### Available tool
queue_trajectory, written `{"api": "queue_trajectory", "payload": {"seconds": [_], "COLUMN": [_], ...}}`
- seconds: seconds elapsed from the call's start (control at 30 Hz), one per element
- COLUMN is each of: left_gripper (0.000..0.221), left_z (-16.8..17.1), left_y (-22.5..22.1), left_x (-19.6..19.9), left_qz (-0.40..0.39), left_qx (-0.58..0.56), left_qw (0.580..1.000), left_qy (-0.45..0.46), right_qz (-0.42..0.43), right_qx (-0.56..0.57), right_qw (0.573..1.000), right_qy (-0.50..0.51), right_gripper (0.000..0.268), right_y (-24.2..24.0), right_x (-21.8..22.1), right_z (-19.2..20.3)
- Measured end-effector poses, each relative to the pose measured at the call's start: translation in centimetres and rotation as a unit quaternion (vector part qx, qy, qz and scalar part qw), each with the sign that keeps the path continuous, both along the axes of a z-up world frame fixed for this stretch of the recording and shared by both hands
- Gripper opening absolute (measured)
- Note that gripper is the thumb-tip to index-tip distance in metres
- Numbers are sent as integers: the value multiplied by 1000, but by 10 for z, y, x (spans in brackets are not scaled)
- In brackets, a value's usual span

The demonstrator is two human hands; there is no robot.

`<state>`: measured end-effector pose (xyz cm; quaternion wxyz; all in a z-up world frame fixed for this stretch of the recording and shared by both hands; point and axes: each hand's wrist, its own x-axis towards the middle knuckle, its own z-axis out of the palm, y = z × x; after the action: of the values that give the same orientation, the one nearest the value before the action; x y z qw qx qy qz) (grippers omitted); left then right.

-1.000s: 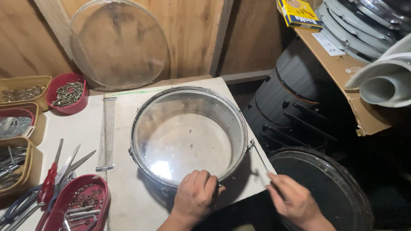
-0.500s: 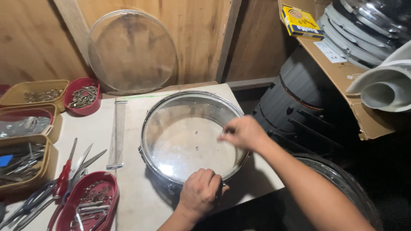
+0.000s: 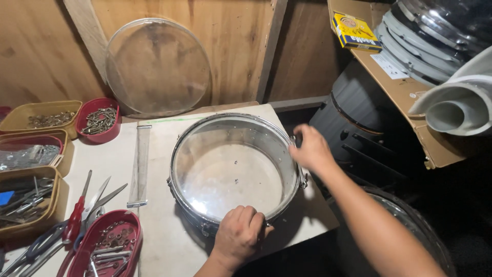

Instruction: Tightening the tension rods and hardware on a snare drum using a drum key and a wrench

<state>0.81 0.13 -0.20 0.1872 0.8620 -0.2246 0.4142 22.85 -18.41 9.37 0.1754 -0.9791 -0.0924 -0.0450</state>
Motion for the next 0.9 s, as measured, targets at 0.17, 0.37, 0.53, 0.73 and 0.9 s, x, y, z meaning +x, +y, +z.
{"api": "queue_trajectory", "payload": {"seconds": [0.17, 0.37, 0.53, 0.73, 0.9], "left_gripper": [45, 40, 45, 47, 48], "left_z": [1, 1, -2, 1, 9], "left_y": [-1, 1, 1, 5, 20], "left_x": [1, 3, 3, 0, -5], "left_qz": [8, -8, 1, 0, -60], "left_qx": [2, 10, 7, 6, -4], "left_qw": [1000, 1000, 1000, 1000, 998], "left_qy": [-11, -11, -20, -9, 5], "right_qz": [-45, 19, 41, -8, 38], "right_qx": [-95, -108, -120, -179, -233], "right_qw": [994, 994, 991, 981, 967], "right_qy": [42, 20, 46, 75, 99], "right_gripper": [45, 66, 53, 52, 51], "right_y": [-18, -44, -28, -12, -10], "right_x": [-47, -37, -49, -53, -57], "right_z": [-7, -48, -34, -25, -22]}}
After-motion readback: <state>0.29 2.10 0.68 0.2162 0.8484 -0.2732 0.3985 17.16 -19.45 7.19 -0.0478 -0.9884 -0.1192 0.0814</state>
